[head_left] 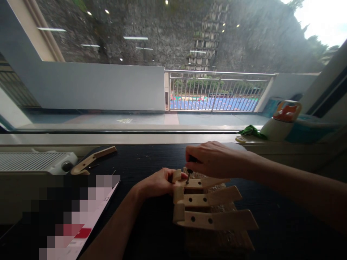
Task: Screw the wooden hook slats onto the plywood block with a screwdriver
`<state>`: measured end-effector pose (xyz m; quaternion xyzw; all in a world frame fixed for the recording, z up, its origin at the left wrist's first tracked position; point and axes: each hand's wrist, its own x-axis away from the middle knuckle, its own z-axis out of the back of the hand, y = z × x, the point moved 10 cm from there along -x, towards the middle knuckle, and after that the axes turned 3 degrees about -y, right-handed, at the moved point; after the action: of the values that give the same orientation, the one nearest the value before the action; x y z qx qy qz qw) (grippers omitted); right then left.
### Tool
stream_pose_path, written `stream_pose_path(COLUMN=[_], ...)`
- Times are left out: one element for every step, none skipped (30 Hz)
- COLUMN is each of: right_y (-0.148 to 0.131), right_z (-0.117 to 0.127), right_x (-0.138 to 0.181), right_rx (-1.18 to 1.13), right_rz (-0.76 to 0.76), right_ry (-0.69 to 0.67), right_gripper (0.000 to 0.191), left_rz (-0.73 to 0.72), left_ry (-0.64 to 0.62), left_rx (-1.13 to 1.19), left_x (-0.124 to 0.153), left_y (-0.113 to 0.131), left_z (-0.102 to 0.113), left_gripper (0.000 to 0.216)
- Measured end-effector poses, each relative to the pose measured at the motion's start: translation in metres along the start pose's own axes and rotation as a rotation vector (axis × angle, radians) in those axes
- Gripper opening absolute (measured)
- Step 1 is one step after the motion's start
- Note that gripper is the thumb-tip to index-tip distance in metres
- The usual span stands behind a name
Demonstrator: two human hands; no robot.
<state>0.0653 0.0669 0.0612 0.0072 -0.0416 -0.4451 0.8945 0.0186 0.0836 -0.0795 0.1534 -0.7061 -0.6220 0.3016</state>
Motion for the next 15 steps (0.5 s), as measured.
stream_pose_path(right_y=[-0.002,-0.005,-0.009,-0.012,-0.015,-0.018,-0.020,-0.022,-0.022,-0.022,-0.021,-0.020,-0.018,-0.015,-0.012], right_z=[0.001,0.002,0.003,0.004,0.005,0.006,0.006,0.006,0.006,0.005,0.004,0.003,0.003,0.002,0.001], right_x=[0.001,0.001,0.001,0.001,0.001,0.000,-0.001,-0.002,-0.003,-0.004,-0.005,-0.006,-0.007,-0.008,-0.009], right_rx=[0.024,0.037,0.038,0.027,0.010,-0.008,-0.020,-0.026,-0.026,-0.028,-0.033,-0.042,-0.050,-0.056,-0.059], right_rz=[0.012,0.030,0.053,0.077,0.104,0.130,0.151,0.169,0.179,0.182,0.179,0.169,0.154,0.133,0.106], right_ry=[-0.009,-0.015,-0.022,-0.030,-0.037,-0.045,-0.049,-0.053,-0.055,-0.053,-0.049,-0.040,-0.029,-0.014,0.002], right_gripper=[0.023,0.023,0.022,0.021,0.020,0.018,0.018,0.017,0.018,0.018,0.018,0.018,0.018,0.019,0.020], left_rz=[-0.001,-0.001,0.001,0.003,0.004,0.006,0.008,0.009,0.009,0.006,0.005,0.006,0.007,0.009,0.010], left_ry=[0.002,0.004,0.006,0.007,0.009,0.009,0.008,0.007,0.008,0.009,0.011,0.012,0.011,0.008,0.004], left_rx=[-0.004,-0.009,-0.014,-0.017,-0.016,-0.012,-0.006,-0.001,0.000,-0.001,-0.005,-0.009,-0.013,-0.017,-0.020], left_x=[0.000,0.000,0.001,0.001,0.001,0.001,0.001,0.002,0.002,0.002,0.002,0.002,0.002,0.002,0.001], left_y=[0.000,0.001,0.001,0.002,0.002,0.003,0.003,0.004,0.004,0.005,0.005,0.006,0.005,0.005,0.004], left_z=[0.000,0.000,0.000,0.000,-0.001,-0.001,-0.001,-0.001,-0.001,-0.001,-0.001,-0.001,-0.001,-0.001,-0.001], left_gripper=[0.044,0.043,0.042,0.040,0.038,0.036,0.034,0.032,0.030,0.029,0.028,0.027,0.027,0.028,0.030])
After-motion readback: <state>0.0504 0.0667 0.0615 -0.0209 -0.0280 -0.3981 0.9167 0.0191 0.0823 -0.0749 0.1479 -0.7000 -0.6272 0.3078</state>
